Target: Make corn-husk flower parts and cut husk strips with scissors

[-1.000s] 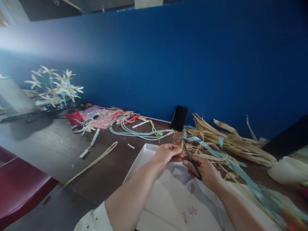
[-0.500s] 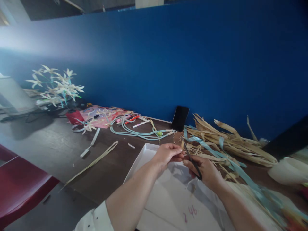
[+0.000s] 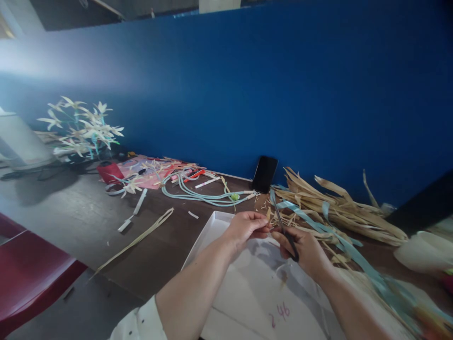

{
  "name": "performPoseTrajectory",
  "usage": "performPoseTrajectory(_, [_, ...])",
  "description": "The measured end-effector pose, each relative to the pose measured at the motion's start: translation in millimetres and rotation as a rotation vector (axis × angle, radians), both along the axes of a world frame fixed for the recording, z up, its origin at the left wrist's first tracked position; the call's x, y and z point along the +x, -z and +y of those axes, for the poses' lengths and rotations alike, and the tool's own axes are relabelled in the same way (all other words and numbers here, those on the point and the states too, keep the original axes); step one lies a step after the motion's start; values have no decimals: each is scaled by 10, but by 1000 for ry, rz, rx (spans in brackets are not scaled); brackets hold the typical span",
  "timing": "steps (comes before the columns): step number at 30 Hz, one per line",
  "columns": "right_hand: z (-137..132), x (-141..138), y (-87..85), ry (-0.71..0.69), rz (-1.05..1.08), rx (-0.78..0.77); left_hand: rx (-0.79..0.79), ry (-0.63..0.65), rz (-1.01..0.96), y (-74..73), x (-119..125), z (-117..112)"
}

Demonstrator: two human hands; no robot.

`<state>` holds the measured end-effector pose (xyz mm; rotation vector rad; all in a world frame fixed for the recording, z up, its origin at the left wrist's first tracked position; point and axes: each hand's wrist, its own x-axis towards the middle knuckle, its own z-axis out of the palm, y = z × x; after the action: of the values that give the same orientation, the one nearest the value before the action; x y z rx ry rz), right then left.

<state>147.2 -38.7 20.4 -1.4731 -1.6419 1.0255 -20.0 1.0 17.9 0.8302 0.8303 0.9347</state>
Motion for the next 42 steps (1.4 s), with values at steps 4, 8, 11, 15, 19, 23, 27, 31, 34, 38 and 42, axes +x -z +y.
performPoseTrajectory(4, [25,8,-6,92,85,33,20,13,10,9,-17,-4])
performPoseTrajectory(8, [64,31,48,202,236,56,23,46,22,57,-25,17])
performPoseTrajectory(11, [83,56,86,209,327,70,33,90,43,99,-17,35])
performPoseTrajectory(15, [73,72,70,205,401,39,65,160,109,126,10,35])
performPoseTrajectory(19, [68,73,61,213,430,42,104,228,182,128,36,7])
performPoseTrajectory(23, [97,104,120,181,447,35,136,280,227,118,51,-19])
performPoseTrajectory(27, [112,124,144,179,438,65,152,285,236,107,57,-29])
performPoseTrajectory(31, [111,121,120,286,395,145,142,273,255,115,56,-18])
performPoseTrajectory(34, [116,130,116,319,393,203,126,272,250,130,54,-2])
performPoseTrajectory(38, [109,133,105,355,382,252,94,263,221,141,54,12])
performPoseTrajectory(42, [88,107,73,399,400,292,57,205,207,141,62,17])
